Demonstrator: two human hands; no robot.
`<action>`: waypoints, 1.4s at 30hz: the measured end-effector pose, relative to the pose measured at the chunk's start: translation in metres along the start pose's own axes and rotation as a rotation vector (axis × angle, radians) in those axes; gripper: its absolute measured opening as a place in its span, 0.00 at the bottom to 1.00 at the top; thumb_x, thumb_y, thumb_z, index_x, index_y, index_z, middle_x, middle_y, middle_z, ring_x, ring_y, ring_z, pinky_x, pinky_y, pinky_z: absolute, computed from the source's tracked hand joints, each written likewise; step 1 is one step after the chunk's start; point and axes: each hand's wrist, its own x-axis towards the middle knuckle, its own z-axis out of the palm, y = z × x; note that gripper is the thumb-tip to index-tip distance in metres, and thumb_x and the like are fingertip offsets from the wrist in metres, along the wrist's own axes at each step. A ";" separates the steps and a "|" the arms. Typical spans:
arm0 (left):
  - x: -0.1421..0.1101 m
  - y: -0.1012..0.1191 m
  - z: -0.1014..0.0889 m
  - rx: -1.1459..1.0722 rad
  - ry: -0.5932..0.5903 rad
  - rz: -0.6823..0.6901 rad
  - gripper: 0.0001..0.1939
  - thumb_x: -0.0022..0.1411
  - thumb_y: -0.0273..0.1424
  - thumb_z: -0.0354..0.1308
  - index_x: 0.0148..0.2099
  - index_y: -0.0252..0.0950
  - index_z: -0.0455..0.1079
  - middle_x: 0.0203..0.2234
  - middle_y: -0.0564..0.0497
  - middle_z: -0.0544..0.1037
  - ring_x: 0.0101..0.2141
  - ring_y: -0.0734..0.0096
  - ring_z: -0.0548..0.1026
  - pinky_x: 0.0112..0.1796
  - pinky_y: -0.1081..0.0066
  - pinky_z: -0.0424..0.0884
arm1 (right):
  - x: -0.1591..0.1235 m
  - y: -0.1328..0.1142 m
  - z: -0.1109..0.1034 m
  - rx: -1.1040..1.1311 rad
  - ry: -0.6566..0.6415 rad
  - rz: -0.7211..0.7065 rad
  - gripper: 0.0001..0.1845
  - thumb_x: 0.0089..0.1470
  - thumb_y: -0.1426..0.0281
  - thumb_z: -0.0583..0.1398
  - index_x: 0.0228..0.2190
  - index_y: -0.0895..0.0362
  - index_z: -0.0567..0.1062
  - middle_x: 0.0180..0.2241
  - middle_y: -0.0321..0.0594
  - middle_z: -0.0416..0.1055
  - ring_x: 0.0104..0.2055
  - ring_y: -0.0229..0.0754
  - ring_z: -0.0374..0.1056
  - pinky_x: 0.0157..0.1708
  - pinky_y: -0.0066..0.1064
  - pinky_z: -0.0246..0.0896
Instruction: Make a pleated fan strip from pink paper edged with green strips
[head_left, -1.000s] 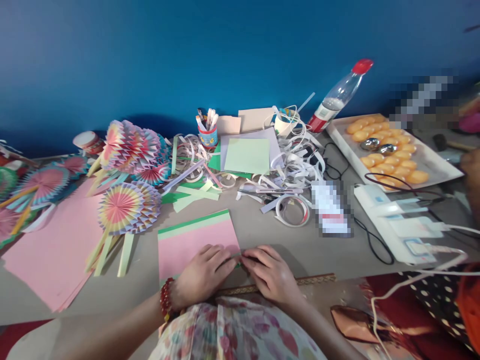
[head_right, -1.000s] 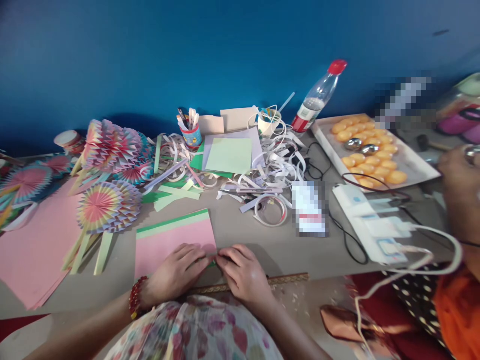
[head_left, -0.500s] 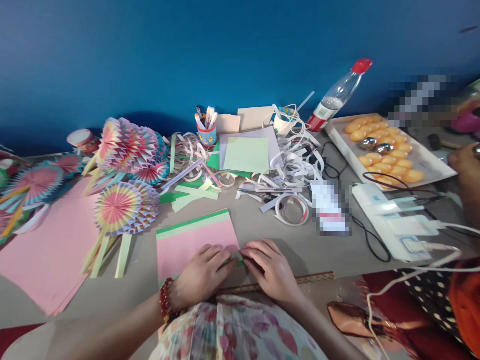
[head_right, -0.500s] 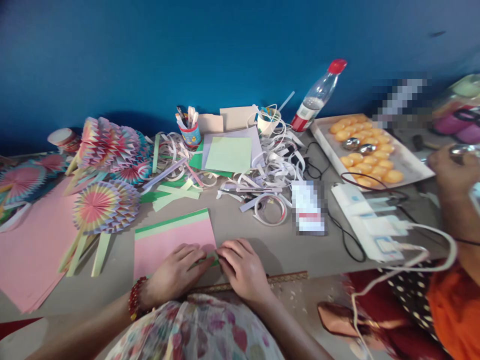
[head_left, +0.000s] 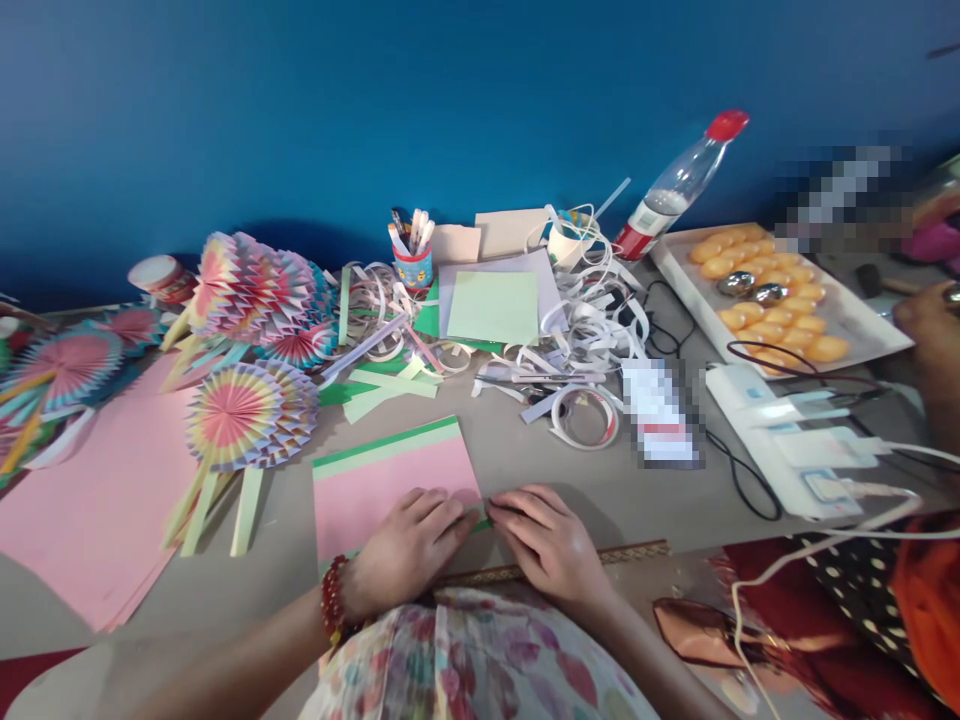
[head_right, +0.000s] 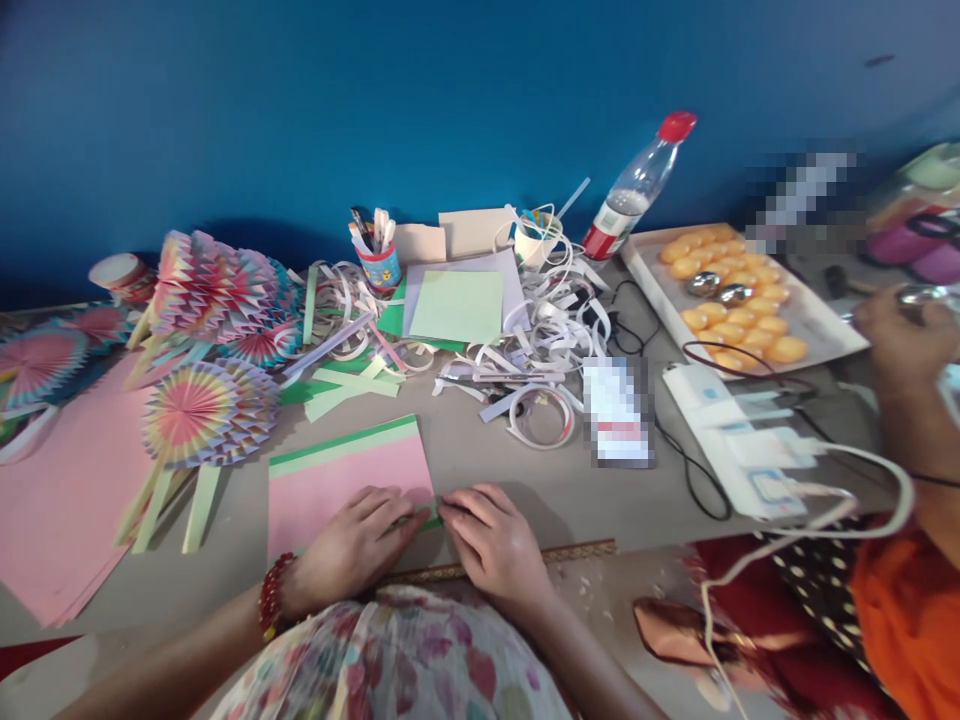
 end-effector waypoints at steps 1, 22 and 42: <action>0.000 0.000 0.001 -0.001 -0.002 0.001 0.14 0.71 0.27 0.50 0.57 0.34 0.67 0.46 0.44 0.74 0.45 0.61 0.72 0.46 0.62 0.67 | -0.001 0.000 0.000 -0.007 -0.010 0.000 0.15 0.62 0.76 0.55 0.45 0.54 0.77 0.42 0.43 0.76 0.43 0.43 0.68 0.43 0.36 0.70; -0.003 -0.002 0.005 -0.001 -0.016 0.004 0.14 0.70 0.26 0.52 0.56 0.35 0.67 0.46 0.45 0.74 0.45 0.61 0.71 0.47 0.60 0.67 | -0.005 0.002 0.001 -0.017 0.003 0.011 0.17 0.61 0.77 0.54 0.48 0.56 0.75 0.43 0.44 0.75 0.44 0.43 0.68 0.44 0.35 0.69; -0.003 -0.001 0.008 0.003 0.026 -0.008 0.12 0.71 0.26 0.50 0.54 0.36 0.68 0.44 0.45 0.74 0.44 0.62 0.72 0.45 0.61 0.68 | -0.009 0.000 0.008 -0.159 -0.055 0.002 0.15 0.61 0.74 0.55 0.47 0.56 0.77 0.45 0.44 0.75 0.45 0.46 0.66 0.46 0.37 0.65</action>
